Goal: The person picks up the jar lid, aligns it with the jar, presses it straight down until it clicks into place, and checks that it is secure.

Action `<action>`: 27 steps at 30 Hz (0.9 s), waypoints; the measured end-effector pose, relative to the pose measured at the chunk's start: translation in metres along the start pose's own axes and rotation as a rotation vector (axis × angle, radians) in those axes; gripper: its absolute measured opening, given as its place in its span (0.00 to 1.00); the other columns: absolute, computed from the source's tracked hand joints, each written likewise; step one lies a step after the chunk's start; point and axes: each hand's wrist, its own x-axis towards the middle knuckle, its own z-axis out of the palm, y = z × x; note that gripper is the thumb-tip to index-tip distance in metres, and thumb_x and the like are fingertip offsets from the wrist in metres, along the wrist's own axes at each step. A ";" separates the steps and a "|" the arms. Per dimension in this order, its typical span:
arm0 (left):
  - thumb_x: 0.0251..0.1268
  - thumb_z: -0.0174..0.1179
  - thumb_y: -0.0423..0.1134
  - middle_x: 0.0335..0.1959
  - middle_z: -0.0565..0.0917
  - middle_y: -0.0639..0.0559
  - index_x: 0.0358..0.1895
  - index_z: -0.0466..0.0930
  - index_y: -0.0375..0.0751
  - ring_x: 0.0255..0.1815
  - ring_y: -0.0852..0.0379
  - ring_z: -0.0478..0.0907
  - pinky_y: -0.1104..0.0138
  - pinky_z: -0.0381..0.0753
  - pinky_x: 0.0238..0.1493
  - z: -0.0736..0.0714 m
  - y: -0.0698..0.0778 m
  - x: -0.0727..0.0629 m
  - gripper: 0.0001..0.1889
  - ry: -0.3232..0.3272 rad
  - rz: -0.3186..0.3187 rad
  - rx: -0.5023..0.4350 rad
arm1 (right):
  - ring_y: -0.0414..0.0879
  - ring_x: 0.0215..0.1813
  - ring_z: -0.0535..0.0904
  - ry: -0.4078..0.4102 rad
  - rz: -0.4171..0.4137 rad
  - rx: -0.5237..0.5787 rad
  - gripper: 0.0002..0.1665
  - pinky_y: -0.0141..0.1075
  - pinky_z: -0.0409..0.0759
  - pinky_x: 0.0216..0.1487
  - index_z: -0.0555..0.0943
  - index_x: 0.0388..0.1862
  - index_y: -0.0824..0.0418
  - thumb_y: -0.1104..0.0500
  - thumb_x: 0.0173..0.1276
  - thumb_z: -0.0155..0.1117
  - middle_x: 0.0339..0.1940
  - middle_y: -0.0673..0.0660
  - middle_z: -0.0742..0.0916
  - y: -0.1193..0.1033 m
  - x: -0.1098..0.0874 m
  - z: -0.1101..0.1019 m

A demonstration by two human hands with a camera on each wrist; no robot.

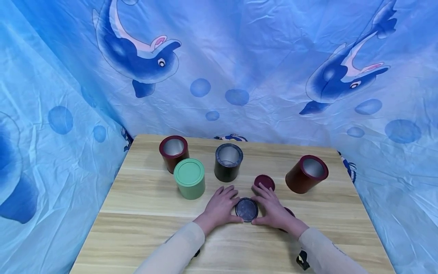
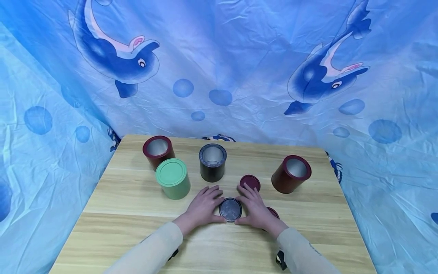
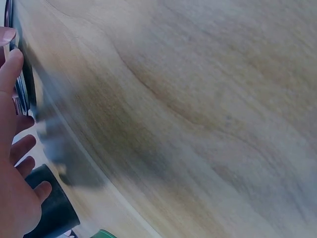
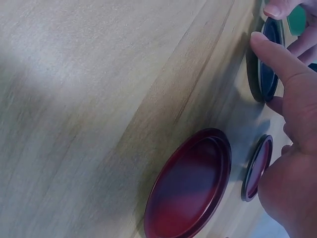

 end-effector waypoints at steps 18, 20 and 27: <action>0.58 0.66 0.78 0.75 0.78 0.50 0.67 0.86 0.50 0.81 0.46 0.67 0.47 0.68 0.79 -0.050 0.009 -0.009 0.43 0.099 -0.002 -0.068 | 0.73 0.84 0.55 0.088 -0.099 0.042 0.46 0.79 0.53 0.75 0.84 0.65 0.67 0.50 0.50 0.92 0.82 0.70 0.69 -0.032 -0.008 -0.051; 0.58 0.66 0.78 0.75 0.78 0.50 0.68 0.86 0.50 0.82 0.47 0.67 0.48 0.68 0.80 -0.060 0.010 -0.010 0.44 0.110 -0.006 -0.064 | 0.74 0.83 0.56 0.102 -0.124 0.035 0.45 0.79 0.54 0.74 0.83 0.65 0.67 0.51 0.50 0.92 0.82 0.70 0.70 -0.034 -0.008 -0.057; 0.57 0.68 0.78 0.75 0.78 0.49 0.67 0.86 0.50 0.82 0.47 0.67 0.49 0.69 0.79 -0.093 0.008 -0.009 0.43 0.162 0.002 -0.027 | 0.73 0.83 0.57 0.149 -0.184 0.042 0.45 0.78 0.53 0.75 0.82 0.67 0.64 0.55 0.50 0.92 0.83 0.68 0.69 -0.045 -0.003 -0.080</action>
